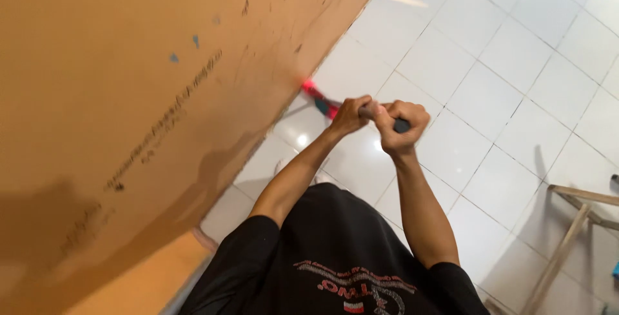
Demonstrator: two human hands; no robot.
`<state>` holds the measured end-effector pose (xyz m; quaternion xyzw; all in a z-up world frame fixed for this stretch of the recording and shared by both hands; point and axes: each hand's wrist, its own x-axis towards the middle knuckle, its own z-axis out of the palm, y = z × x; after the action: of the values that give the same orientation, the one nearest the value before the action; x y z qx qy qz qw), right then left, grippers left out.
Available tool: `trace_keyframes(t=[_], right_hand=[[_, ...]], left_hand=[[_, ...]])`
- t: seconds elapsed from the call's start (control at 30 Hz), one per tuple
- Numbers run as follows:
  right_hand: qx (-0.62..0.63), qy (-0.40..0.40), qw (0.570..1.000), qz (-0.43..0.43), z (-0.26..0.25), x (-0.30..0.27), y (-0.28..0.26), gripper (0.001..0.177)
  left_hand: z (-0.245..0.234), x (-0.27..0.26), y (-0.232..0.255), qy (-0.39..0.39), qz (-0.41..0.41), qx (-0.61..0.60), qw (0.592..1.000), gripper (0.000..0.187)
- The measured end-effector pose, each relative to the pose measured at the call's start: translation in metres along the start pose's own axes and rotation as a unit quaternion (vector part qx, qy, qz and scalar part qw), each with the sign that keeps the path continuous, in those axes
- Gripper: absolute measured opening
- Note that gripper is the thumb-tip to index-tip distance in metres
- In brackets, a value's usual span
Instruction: Sweeping the floor and the wall base with a broom.
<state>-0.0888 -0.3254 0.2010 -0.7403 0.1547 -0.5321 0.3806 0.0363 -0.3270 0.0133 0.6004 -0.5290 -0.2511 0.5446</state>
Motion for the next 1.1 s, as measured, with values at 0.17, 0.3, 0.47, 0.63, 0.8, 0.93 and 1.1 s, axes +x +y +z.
trace_keyframes(t=[0.17,0.3,0.47,0.63,0.8,0.93,1.1], right_hand=[[0.192,-0.009,0.981,0.031,-0.018,0.049,-0.052,0.043],[0.238,-0.017,0.969,0.066,0.001,0.059,-0.064,0.043],[0.117,0.002,0.988,0.102,0.037,0.035,-0.047,0.044],[0.009,0.012,0.995,0.096,0.059,0.014,-0.05,0.044],[-0.048,0.03,0.989,0.137,0.069,-0.022,-0.031,0.044],[-0.048,0.057,0.989,0.129,0.068,-0.041,-0.029,0.045],[-0.073,0.108,0.988,0.081,0.032,-0.05,-0.067,0.04]], left_hand=[[-0.04,0.0,0.074,-0.135,0.034,0.008,0.99,0.012],[-0.05,-0.014,0.058,-0.228,0.005,0.01,0.973,0.024],[-0.053,-0.02,-0.005,-0.282,-0.02,0.0,0.959,0.019],[-0.059,0.012,-0.02,-0.314,0.025,0.009,0.949,0.015],[-0.051,0.019,-0.043,-0.353,0.062,-0.03,0.933,0.032],[-0.034,0.012,-0.052,-0.357,0.02,0.001,0.934,0.029],[-0.031,-0.009,0.004,-0.352,0.056,-0.016,0.934,0.026]])
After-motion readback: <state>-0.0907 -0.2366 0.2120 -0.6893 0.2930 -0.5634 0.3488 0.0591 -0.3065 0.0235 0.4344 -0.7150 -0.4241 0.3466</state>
